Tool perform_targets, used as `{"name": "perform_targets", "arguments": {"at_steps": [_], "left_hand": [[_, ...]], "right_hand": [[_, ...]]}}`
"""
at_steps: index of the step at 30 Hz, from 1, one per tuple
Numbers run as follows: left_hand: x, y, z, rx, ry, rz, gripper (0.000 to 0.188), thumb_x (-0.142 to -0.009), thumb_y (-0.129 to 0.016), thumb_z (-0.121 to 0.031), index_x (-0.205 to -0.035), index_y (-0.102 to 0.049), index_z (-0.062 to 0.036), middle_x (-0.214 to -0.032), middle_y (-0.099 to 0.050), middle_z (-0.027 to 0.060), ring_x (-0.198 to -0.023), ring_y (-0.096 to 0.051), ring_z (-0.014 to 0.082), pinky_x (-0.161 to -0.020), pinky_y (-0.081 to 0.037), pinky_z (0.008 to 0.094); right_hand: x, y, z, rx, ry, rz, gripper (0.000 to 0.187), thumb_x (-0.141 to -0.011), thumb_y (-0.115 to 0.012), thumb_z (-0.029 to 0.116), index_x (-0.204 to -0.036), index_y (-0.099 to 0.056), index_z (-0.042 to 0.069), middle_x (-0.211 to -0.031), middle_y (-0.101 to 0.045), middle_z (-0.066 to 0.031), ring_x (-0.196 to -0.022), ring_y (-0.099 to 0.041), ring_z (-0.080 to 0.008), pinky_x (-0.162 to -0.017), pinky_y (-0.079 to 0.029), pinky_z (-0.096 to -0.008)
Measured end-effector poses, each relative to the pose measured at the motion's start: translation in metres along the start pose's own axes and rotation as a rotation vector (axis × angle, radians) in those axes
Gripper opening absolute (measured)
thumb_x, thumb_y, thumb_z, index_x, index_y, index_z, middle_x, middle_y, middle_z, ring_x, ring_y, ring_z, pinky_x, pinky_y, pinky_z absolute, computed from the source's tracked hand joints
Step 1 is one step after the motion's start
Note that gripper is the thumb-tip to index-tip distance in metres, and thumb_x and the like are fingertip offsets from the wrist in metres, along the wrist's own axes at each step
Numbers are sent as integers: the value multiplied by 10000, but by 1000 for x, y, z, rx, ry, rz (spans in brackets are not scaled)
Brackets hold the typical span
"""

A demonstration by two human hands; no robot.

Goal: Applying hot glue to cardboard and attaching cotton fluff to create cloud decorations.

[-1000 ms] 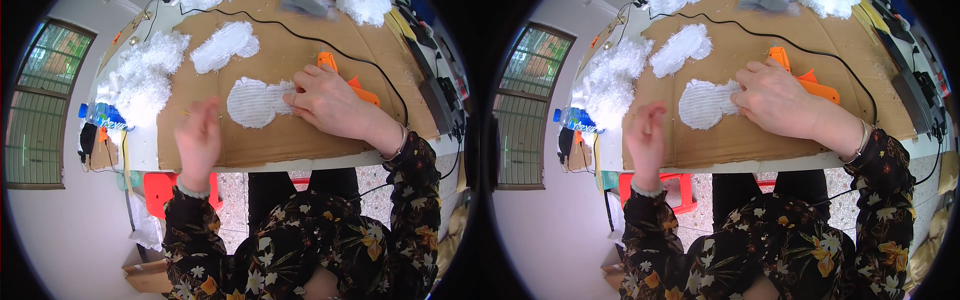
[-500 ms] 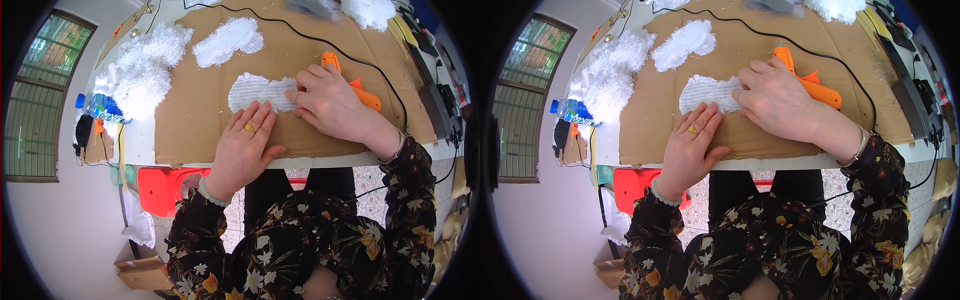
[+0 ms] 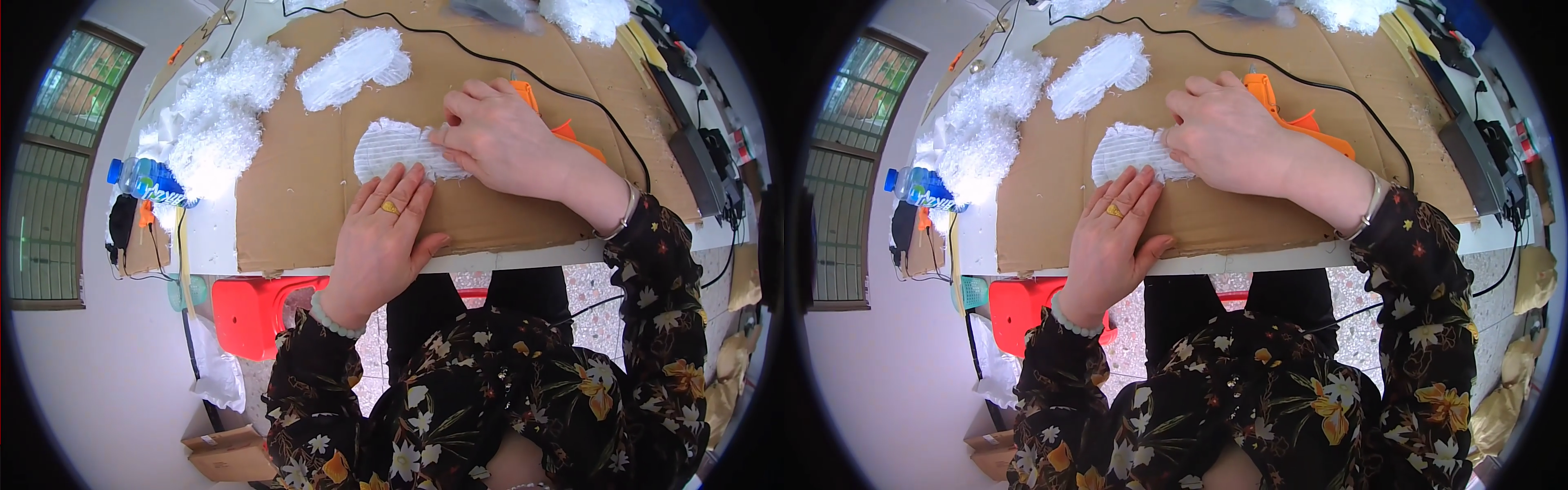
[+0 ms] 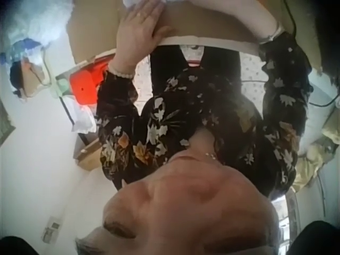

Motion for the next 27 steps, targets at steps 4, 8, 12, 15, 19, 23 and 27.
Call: {"name": "perform_targets", "arguments": {"at_steps": [4,8,12,15,19,23,27], "left_hand": [[-1,-1,0,10,6,-9,537,-801,-714,-279,-1215,-563,29,-1320,-549,179,-1246,-504,359,-1025,-389,486],[-3,-3,4,95,38,-43,503,-825,-675,-146,-1278,-505,-10,-1272,-583,169,-1214,-533,359,-1015,-395,477],[0,-2,13,253,109,-67,484,-838,-609,-34,-1298,-461,-35,-1225,-607,166,-1181,-554,372,-1002,-403,471],[-2,-4,12,289,109,-102,451,-844,-558,21,-1281,-456,-35,-1188,-619,164,-1165,-562,375,-992,-408,469],[-3,-4,11,287,123,-109,420,-849,-544,32,-1257,-472,-33,-1164,-626,157,-1167,-561,372,-986,-409,467],[0,-6,15,338,139,-128,392,-857,-541,39,-1240,-517,-39,-1173,-620,165,-1136,-576,370,-947,-447,444],[2,-2,14,576,325,-152,355,-890,-526,40,-1237,-543,-33,-1176,-628,157,-1095,-610,318,-908,-477,384]], "right_hand": [[-1,-2,-9,26,-24,12,200,-800,-660,159,-988,-717,123,-889,-552,-43,-922,-535,-225,-812,-428,-379],[0,-2,-13,39,-24,-16,200,-787,-666,148,-977,-716,116,-886,-558,-46,-919,-538,-232,-824,-429,-383],[-1,17,-2,-34,34,-127,206,-752,-680,94,-956,-712,96,-894,-569,-53,-911,-541,-246,-821,-436,-380],[8,18,8,-144,74,-98,207,-730,-681,54,-934,-708,82,-892,-570,-56,-898,-544,-249,-810,-444,-376],[15,8,13,-195,95,41,198,-717,-672,26,-909,-700,65,-880,-564,-59,-874,-546,-249,-793,-454,-371],[13,11,11,-231,82,-47,192,-725,-671,22,-912,-696,60,-870,-558,-60,-868,-551,-254,-781,-461,-367],[12,8,13,-267,65,-137,231,-728,-685,23,-955,-684,62,-865,-558,-68,-861,-562,-262,-781,-468,-365]]}}
Point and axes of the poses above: each hand's wrist, its own x-axis away from the middle knuckle, its own y-axis out of the back of the hand, z = x × y, the point moved 1 cm from there along -x, towards the middle knuckle
